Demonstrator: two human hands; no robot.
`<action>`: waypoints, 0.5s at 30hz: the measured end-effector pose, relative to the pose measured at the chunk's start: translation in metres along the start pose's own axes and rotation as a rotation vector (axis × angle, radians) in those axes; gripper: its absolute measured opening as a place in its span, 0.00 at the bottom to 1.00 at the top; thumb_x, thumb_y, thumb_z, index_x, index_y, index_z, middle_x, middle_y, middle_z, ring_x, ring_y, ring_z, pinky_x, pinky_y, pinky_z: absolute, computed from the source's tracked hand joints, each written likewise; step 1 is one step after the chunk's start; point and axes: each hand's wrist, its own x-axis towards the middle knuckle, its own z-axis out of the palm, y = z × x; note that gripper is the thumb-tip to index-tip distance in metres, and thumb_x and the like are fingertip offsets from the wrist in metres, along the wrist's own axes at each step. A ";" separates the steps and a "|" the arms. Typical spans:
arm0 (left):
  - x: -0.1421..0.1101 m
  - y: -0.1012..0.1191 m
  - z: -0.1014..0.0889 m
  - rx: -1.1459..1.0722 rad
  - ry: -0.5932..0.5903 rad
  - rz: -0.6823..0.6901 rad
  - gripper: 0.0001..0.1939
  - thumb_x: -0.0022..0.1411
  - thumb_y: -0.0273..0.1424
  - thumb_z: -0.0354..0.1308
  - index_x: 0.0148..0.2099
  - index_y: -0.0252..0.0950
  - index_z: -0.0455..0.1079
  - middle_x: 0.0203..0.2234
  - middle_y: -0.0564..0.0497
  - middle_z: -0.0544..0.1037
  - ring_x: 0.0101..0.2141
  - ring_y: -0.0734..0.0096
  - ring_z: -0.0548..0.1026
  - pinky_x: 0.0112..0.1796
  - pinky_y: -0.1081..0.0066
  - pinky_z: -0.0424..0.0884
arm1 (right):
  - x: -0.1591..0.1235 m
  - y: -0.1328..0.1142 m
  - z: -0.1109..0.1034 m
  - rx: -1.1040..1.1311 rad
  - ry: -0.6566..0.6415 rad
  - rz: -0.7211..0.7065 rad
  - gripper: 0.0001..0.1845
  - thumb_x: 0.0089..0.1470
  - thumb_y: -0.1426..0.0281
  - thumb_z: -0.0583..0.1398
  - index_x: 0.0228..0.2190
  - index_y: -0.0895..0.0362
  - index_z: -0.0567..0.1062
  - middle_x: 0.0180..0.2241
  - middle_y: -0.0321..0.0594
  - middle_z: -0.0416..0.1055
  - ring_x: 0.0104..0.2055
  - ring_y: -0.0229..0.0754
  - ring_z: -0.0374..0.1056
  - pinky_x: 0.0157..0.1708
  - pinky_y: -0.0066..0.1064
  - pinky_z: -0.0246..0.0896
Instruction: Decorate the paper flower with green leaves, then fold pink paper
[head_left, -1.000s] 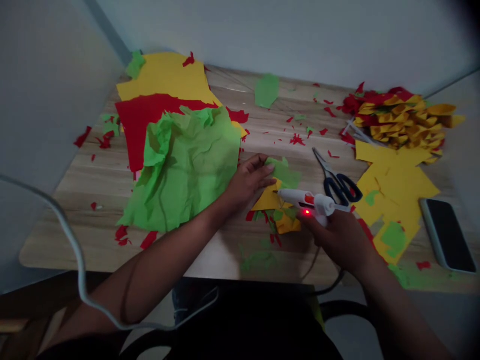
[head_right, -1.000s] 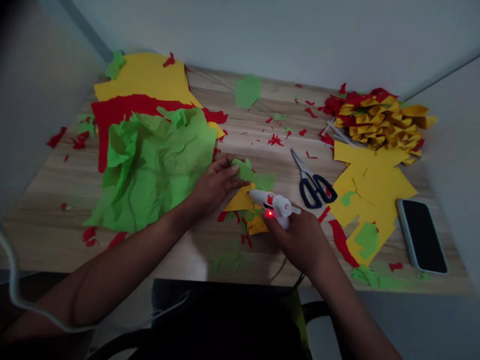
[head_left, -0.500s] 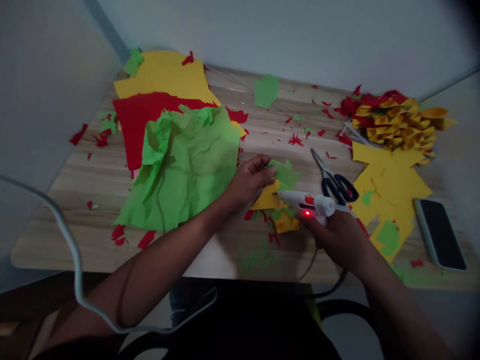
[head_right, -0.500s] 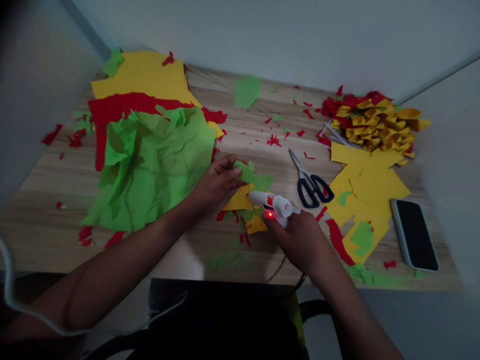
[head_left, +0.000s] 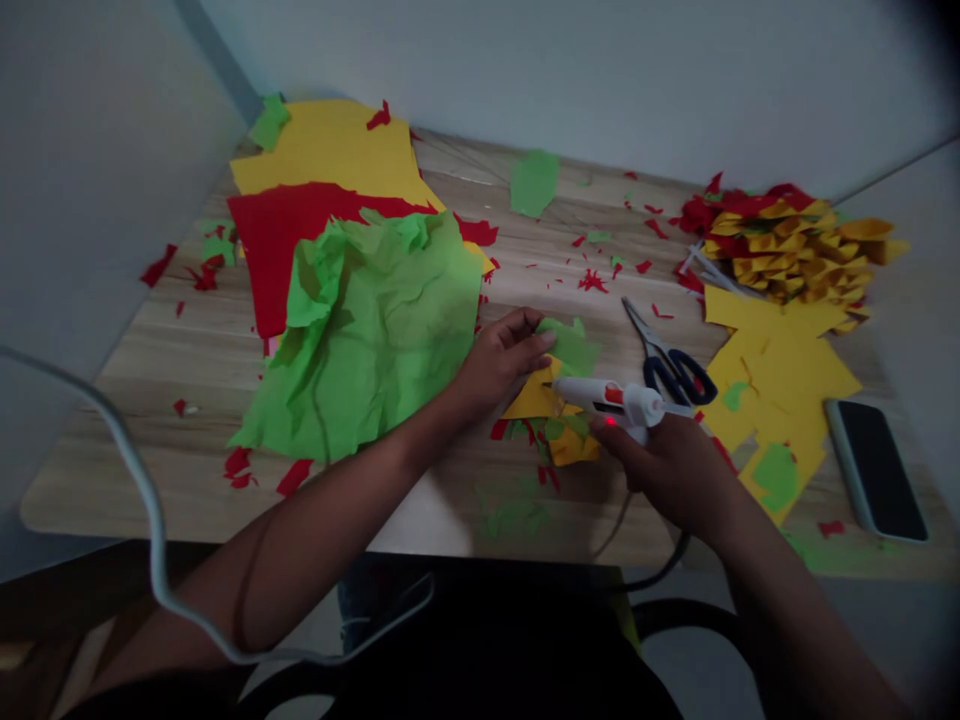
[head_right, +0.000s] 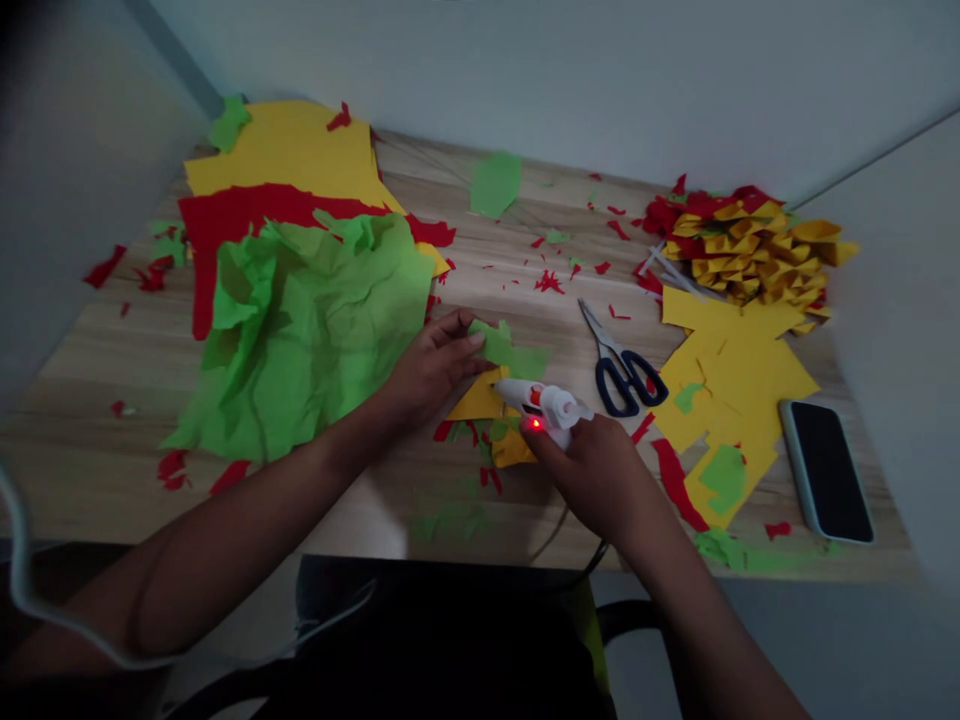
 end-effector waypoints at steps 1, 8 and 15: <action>0.000 0.000 0.001 0.001 0.003 -0.004 0.14 0.53 0.37 0.68 0.36 0.37 0.68 0.32 0.56 0.69 0.34 0.77 0.71 0.39 0.72 0.73 | 0.000 0.000 0.000 -0.005 -0.005 0.008 0.23 0.53 0.53 0.56 0.14 0.51 0.63 0.10 0.37 0.64 0.14 0.40 0.61 0.17 0.32 0.50; -0.001 0.003 0.003 0.015 0.014 -0.022 0.15 0.51 0.37 0.68 0.35 0.37 0.67 0.33 0.56 0.69 0.34 0.76 0.71 0.40 0.70 0.73 | -0.004 0.005 -0.002 -0.043 -0.025 0.042 0.24 0.53 0.50 0.55 0.16 0.53 0.66 0.12 0.38 0.66 0.16 0.41 0.64 0.18 0.31 0.51; -0.001 0.001 0.003 0.003 0.024 -0.025 0.15 0.50 0.37 0.69 0.35 0.37 0.67 0.31 0.56 0.69 0.34 0.75 0.71 0.40 0.70 0.72 | -0.007 0.006 -0.001 -0.034 0.005 0.050 0.25 0.52 0.48 0.55 0.16 0.53 0.66 0.11 0.37 0.65 0.15 0.40 0.62 0.17 0.31 0.51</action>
